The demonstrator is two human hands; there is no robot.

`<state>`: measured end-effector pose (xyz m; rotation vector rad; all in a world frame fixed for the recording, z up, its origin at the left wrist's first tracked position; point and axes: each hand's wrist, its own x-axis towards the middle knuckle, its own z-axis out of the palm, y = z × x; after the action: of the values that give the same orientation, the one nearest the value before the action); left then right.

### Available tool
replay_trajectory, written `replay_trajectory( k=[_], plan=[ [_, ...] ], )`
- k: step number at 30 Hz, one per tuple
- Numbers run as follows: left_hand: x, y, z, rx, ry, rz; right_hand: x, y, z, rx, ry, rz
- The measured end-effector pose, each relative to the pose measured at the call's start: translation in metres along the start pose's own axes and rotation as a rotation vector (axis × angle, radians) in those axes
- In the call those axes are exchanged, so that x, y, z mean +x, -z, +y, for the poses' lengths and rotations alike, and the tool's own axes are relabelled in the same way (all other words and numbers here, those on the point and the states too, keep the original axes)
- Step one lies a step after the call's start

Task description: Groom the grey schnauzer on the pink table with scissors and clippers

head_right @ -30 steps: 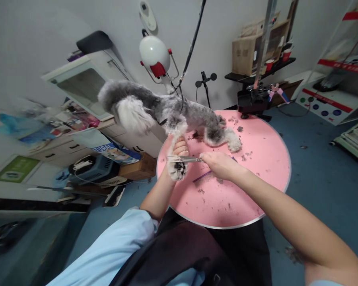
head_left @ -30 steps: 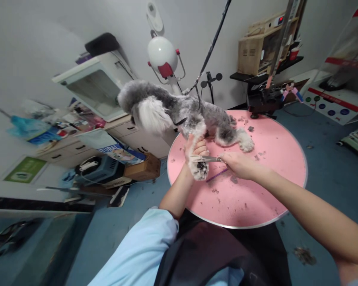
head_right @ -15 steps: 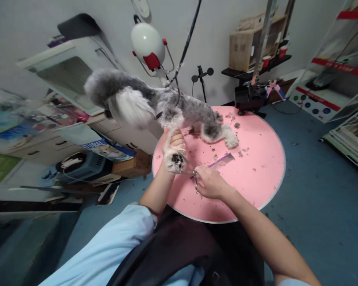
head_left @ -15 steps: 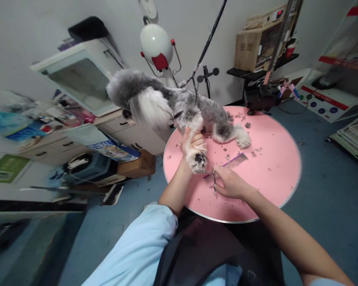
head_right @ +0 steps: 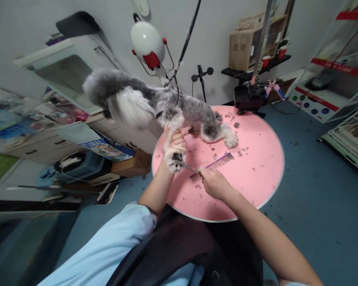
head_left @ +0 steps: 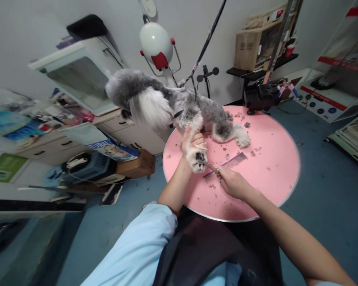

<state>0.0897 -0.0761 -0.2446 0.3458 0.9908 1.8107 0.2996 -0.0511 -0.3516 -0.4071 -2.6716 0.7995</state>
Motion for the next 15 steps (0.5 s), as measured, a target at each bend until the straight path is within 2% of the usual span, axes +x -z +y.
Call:
replay_trajectory(
  k=[4, 7, 11, 13, 15],
  plan=[
    [0.003, 0.003, -0.001, -0.043, 0.015, -0.048, 0.0, 0.003, -0.004, 0.01, -0.003, -0.009],
    [0.011, 0.009, -0.005, 0.056, 0.011, -0.051, -0.002, 0.002, -0.004, 0.043, -0.058, -0.042],
    [0.03, 0.025, -0.009, 0.491, -0.046, 0.115, -0.004, 0.008, 0.008, 0.044, -0.168, -0.067],
    [0.038, 0.037, -0.007, 0.714, -0.134, 0.207, 0.005, 0.019, 0.02, -0.09, -0.264, -0.151],
    [0.043, 0.05, -0.003, 0.975, -0.188, 0.243, 0.023, 0.033, 0.034, -0.298, -0.353, -0.289]
  ],
)
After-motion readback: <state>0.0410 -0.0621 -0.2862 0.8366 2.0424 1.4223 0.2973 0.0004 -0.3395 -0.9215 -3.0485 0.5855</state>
